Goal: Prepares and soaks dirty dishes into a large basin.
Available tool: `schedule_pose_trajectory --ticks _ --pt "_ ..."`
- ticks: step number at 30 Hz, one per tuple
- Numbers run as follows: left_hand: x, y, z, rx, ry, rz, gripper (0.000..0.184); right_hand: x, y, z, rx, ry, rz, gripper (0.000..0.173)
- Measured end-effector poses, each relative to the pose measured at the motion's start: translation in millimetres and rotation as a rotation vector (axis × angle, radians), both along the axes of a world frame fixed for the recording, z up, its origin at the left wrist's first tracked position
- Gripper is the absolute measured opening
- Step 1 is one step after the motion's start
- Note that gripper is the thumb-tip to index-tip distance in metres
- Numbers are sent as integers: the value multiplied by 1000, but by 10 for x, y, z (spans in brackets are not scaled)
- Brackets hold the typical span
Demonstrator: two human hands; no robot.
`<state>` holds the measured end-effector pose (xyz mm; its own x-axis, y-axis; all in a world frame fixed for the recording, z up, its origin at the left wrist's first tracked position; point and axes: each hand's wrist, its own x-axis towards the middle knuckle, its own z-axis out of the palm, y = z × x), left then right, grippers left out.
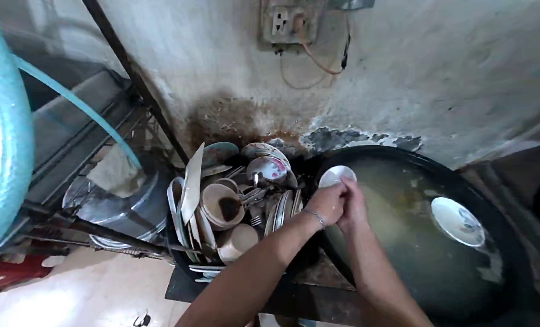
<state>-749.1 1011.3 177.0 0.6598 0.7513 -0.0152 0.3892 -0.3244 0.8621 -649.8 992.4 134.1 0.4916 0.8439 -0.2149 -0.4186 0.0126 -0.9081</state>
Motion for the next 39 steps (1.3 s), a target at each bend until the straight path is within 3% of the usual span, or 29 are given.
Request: schedule_pose_trajectory --ticks 1,3,5,7,9,11,15,19,21,25,29,32,35,39 --pt "34 36 -17 27 12 -100 25 116 -82 -69 -37 6 -57 37" --pt "-34 246 1 125 84 -113 24 361 -235 -267 -126 -86 -141 45" --pt "-273 590 33 205 235 119 29 542 -406 -509 -228 -195 -184 54" --pt "-560 994 -53 212 444 350 48 640 -552 -759 -346 -316 -207 57" --pt "-826 1342 -234 144 579 457 68 665 -606 -962 -402 -391 -259 52" --pt "-1006 1519 -421 61 657 472 69 619 -622 -1051 -433 -329 -288 49" --pt "-1145 1488 -488 152 745 414 39 525 -492 -839 -279 328 -200 41" --pt "-1113 1429 -203 335 810 295 35 224 -193 -232 -201 394 23 40" --pt "-1076 1439 -62 296 774 307 41 -17 41 87 -182 369 144 42" --pt "-1042 1392 146 214 750 270 46 -561 558 623 -182 161 307 44" --pt "-1037 1322 255 295 753 219 34 -895 931 945 -119 -387 312 64" --pt "-1061 1302 387 308 739 283 28 -824 907 1121 -76 -857 235 66" --pt "-1014 1185 625 367 650 359 33 -455 549 934 -107 -1050 131 70" --pt "-584 724 763 280 347 410 39 266 -221 55 -287 -922 -26 68"
